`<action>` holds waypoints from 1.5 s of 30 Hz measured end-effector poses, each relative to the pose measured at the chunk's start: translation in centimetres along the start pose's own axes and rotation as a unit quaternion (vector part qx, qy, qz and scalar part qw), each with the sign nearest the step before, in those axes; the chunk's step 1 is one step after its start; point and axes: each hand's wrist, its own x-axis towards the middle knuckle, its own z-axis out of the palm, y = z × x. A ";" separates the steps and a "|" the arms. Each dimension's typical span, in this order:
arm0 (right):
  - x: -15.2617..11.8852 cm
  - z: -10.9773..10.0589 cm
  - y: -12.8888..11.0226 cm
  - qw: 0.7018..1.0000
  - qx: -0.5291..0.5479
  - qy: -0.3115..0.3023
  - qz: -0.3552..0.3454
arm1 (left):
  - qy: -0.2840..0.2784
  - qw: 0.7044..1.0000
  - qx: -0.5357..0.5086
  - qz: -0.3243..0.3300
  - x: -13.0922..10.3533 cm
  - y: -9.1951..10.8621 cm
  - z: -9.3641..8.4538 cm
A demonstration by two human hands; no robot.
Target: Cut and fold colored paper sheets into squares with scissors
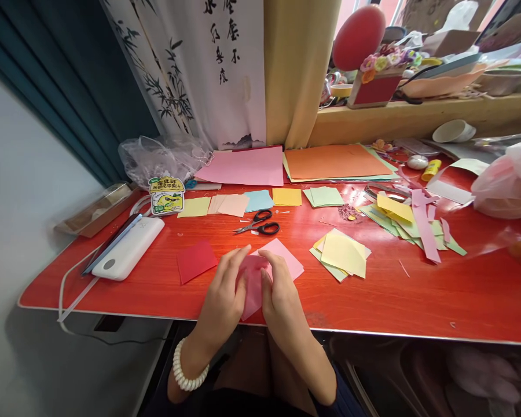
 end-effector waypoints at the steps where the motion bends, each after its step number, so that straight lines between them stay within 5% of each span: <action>1: 0.0 0.1 0.1 1.000 0.004 -0.002 0.003 | -0.005 1.000 0.014 0.006 0.0 0.0 -0.1; 8: -0.3 0.1 0.9 0.999 0.013 0.010 0.031 | 0.063 0.997 -0.007 0.042 -0.1 0.4 -0.9; 13: -0.3 -0.3 1.2 0.998 -0.014 0.014 0.063 | -0.006 0.999 -0.020 0.046 -0.1 0.2 -0.8; 18: -0.4 -0.5 1.0 0.995 -0.011 0.004 0.096 | -0.024 0.991 0.074 0.109 0.7 1.0 -1.3; 22: -0.6 -0.7 1.3 0.995 0.046 0.036 0.086 | 0.110 0.990 0.036 0.083 2.5 1.6 -4.5; 27: -0.7 -1.0 1.6 0.994 0.067 0.004 0.091 | 0.223 0.967 0.018 -0.123 5.4 -4.0 -9.9; 30: -0.7 -0.9 1.7 0.993 0.067 0.000 0.094 | 0.133 0.953 0.208 -0.178 7.0 -8.4 -11.1; 34: -0.8 -0.9 1.8 0.992 0.075 -0.002 0.097 | 0.074 0.925 0.308 -0.209 8.5 -10.8 -10.5; 40: -0.6 -0.9 1.2 0.994 0.066 0.009 0.090 | 0.065 0.895 0.392 -0.203 8.0 -8.4 -9.6; 43: -0.8 -0.8 0.8 0.998 0.007 0.036 0.056 | 0.075 0.908 0.388 -0.142 5.7 -6.5 -8.6; 45: -1.0 -1.1 0.9 0.997 -0.054 0.058 0.024 | 0.061 0.944 0.322 -0.034 3.3 -5.2 -7.0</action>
